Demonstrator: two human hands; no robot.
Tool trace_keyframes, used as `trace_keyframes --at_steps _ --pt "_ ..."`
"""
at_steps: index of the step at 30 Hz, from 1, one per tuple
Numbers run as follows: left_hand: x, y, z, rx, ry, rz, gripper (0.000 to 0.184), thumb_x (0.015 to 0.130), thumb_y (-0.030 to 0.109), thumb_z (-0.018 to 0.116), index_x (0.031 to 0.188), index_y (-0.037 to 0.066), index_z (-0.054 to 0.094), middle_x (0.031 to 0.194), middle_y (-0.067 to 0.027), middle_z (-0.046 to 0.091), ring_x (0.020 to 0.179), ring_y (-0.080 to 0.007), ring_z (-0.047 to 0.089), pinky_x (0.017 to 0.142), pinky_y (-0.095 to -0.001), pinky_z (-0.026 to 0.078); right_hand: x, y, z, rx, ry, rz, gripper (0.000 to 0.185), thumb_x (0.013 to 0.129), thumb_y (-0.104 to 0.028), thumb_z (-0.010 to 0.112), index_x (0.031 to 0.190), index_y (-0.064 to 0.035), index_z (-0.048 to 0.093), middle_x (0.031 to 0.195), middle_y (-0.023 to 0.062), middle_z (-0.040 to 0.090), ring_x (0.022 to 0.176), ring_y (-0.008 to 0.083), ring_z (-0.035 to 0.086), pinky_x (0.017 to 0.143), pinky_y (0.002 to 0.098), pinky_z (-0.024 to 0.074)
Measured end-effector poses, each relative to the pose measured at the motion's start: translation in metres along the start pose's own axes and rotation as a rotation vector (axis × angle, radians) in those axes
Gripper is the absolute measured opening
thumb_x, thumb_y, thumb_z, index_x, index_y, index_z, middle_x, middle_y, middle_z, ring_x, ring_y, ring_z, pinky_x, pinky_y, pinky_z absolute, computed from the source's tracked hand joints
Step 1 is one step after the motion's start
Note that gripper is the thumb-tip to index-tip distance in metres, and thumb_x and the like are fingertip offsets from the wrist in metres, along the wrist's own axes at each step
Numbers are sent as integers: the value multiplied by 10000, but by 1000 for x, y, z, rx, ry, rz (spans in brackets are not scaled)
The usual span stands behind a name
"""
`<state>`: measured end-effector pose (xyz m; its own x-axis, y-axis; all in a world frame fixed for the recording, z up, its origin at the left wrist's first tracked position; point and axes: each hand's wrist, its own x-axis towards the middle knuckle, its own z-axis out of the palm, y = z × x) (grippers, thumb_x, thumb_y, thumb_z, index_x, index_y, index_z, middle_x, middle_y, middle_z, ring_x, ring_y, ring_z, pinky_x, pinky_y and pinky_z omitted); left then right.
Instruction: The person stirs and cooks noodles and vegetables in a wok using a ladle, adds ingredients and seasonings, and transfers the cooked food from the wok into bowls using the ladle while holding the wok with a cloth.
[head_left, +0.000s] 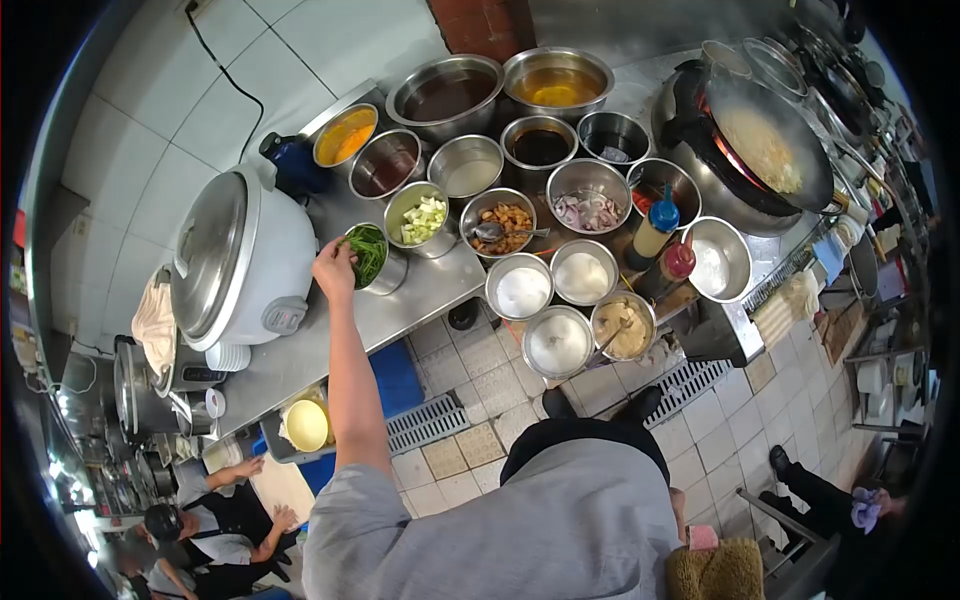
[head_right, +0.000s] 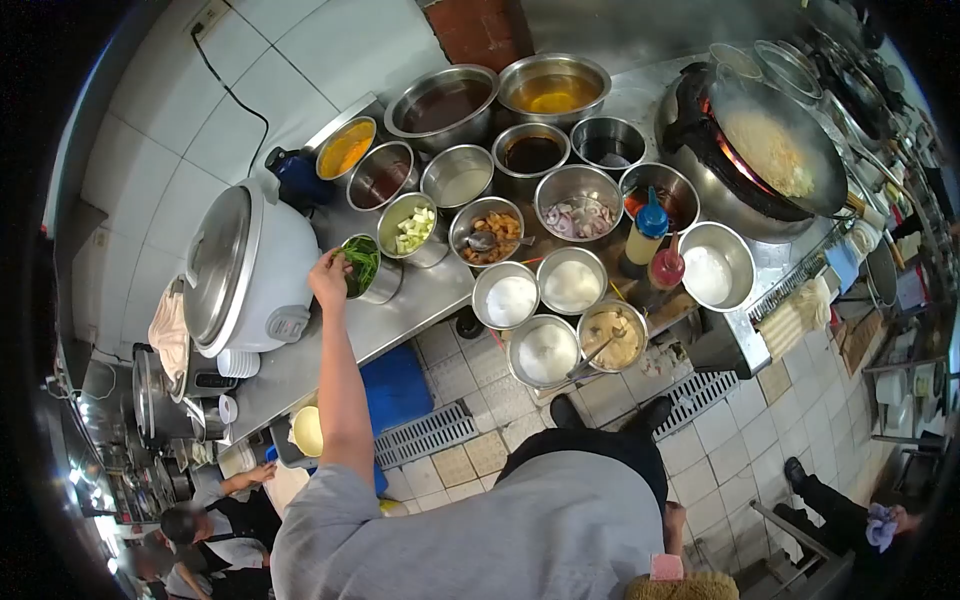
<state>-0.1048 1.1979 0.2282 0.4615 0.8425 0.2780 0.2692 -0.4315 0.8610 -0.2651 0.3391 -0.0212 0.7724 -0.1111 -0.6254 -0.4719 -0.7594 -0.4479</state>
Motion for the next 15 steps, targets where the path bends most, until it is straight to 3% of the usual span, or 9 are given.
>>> trace_keyframes --at_steps 3,9,15 --pt "2 -6 2 -218 47 -113 193 908 31 593 1059 -69 656 821 -105 675 672 -139 649 601 -249 546 5 13 1 -110 -34 -21 296 866 -185 559 949 63 699 852 203 712 822 278 698 739 355 527" --pt "0 -19 -4 -446 159 -226 199 921 35 586 1083 -71 632 879 -113 668 723 -165 664 629 -255 561 0 29 3 111 28 17 247 865 -82 553 1012 74 676 903 185 709 832 239 681 752 335 521" --pt "-1 -22 -23 -603 181 -227 205 912 26 600 1096 -62 584 927 -131 643 791 -212 658 699 -304 568 3 -10 -10 113 -6 80 280 806 -116 604 985 86 679 841 191 704 756 237 677 705 331 528"
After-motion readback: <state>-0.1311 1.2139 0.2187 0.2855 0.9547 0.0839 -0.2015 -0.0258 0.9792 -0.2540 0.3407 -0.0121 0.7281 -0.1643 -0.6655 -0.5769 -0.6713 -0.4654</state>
